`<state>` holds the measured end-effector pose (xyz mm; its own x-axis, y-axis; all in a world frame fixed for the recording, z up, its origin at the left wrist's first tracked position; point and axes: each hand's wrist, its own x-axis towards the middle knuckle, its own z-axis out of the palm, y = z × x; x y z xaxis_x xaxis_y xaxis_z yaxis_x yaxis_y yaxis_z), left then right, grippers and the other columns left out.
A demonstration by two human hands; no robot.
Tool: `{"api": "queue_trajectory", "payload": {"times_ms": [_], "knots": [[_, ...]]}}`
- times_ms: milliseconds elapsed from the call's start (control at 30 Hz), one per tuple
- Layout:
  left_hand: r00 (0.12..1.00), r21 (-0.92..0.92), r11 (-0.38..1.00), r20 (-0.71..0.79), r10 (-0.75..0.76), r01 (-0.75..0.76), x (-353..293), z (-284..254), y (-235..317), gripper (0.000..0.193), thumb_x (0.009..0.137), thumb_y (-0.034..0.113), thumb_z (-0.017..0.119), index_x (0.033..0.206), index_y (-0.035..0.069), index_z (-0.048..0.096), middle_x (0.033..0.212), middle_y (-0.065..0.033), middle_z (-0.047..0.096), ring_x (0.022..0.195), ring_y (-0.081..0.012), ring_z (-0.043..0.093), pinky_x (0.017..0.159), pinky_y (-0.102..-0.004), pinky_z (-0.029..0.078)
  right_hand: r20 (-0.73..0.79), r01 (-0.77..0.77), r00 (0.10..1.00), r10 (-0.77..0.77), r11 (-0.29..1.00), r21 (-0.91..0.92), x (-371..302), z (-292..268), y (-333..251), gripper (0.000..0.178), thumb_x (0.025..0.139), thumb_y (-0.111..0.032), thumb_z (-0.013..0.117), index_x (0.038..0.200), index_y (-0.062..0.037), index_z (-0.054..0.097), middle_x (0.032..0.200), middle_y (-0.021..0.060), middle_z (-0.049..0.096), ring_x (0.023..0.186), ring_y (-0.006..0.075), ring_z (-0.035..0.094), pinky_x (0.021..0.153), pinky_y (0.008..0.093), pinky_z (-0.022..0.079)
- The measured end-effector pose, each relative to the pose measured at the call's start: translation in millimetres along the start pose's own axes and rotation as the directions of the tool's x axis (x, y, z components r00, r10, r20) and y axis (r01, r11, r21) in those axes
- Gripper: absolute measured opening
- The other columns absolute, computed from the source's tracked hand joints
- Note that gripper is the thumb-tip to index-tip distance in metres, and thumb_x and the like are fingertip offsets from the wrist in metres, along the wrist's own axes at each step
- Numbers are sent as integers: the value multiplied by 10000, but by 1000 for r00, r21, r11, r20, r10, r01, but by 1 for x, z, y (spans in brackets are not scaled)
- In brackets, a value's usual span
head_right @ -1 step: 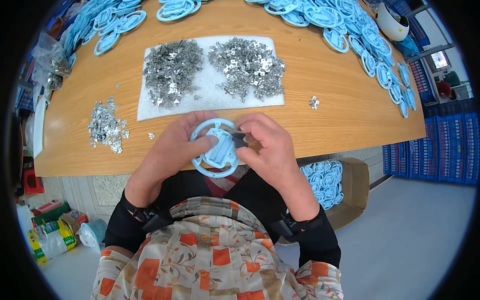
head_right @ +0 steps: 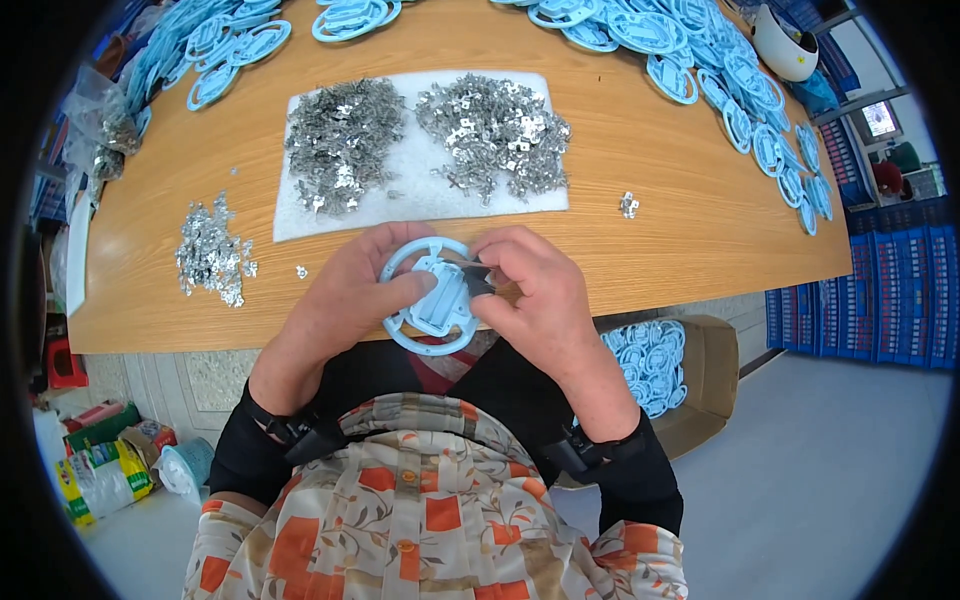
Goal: Assembling small metal decorative pieces into blue plastic circular frames.
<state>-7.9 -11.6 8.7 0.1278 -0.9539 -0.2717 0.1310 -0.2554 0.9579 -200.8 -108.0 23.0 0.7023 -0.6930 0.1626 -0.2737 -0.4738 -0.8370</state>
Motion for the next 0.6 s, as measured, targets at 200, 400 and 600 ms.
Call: {"api": "queue_trajectory", "payload": {"times_ms": [200,400,600], "knots": [[1000,57,998,-24,3,-1,2,1,-1,429,828,196,672,1179,-35,584,908,-72,659,819,-121,623,748,-283,525,57,13,998,-2,982,-186,2,-3,-8,256,705,-31,691,948,-32,608,919,87,638,709,236,618,624,319,505],[999,154,988,-48,2,5,1,1,3,432,837,206,667,1184,-36,583,926,-90,671,841,-135,635,760,-294,524,72,-16,996,43,938,-346,1,-7,-16,195,784,-48,626,978,-60,612,838,127,615,737,317,620,637,390,497],[998,170,984,15,-58,54,1,-4,2,492,884,174,681,1290,-38,502,1112,-84,634,1004,-114,597,880,-268,500,21,-43,999,49,974,-221,-12,-6,-7,267,823,-34,589,1087,-70,603,895,169,632,795,349,643,694,409,513]]}}
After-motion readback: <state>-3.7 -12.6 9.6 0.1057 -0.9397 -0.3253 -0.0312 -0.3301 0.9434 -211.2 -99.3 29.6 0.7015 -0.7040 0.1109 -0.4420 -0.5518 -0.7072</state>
